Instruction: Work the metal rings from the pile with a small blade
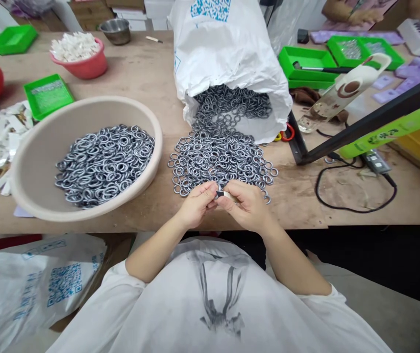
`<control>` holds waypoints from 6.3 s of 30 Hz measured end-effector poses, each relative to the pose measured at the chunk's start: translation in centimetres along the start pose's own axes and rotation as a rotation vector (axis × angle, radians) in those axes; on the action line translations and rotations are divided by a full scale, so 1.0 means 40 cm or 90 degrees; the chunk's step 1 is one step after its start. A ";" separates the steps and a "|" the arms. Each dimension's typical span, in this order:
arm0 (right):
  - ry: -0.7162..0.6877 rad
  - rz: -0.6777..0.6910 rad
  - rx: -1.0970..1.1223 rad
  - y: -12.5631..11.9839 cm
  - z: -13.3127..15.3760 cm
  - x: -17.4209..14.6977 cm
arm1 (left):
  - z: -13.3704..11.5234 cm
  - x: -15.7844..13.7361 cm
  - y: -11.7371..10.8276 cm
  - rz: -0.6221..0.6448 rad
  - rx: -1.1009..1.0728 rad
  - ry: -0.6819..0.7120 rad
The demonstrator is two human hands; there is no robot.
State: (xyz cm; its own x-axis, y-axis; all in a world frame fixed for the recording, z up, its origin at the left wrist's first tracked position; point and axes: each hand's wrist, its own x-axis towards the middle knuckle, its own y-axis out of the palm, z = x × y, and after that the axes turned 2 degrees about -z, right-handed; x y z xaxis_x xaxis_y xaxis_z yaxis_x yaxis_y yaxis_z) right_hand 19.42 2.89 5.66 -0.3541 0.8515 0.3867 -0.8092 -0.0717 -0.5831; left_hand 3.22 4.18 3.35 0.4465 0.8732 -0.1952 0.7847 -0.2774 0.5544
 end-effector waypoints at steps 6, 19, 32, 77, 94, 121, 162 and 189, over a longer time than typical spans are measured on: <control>0.198 -0.024 0.002 0.013 -0.098 0.038 | -0.006 -0.032 -0.013 0.088 0.093 -0.017; 0.252 0.145 -0.491 0.102 -0.178 0.245 | -0.050 -0.052 -0.124 -0.176 0.003 -0.001; 0.275 -0.019 -0.108 0.046 -0.166 0.185 | -0.022 0.022 -0.092 -0.222 0.122 0.058; 0.072 -0.057 -0.171 0.018 0.031 0.003 | -0.014 0.011 0.037 -0.095 -0.026 0.039; 0.496 -0.220 -0.352 -0.155 -0.261 0.048 | -0.132 -0.055 -0.021 -0.194 0.110 0.054; 0.117 -0.247 0.140 0.040 -0.032 0.027 | 0.018 0.034 0.026 -0.153 0.083 0.169; 0.221 -0.254 0.324 -0.065 -0.034 0.123 | -0.048 0.034 0.004 -0.067 0.155 0.009; 0.159 -0.266 0.237 0.025 -0.020 0.030 | -0.028 0.052 0.094 -0.110 0.050 0.049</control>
State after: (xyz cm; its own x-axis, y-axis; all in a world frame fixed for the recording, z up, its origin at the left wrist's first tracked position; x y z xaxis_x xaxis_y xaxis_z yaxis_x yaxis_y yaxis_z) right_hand 18.57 4.28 4.97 0.1133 0.9395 0.3232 -0.9813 0.1567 -0.1115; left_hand 6.60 5.40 5.93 0.2707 0.9375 -0.2186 0.8793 -0.1484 0.4526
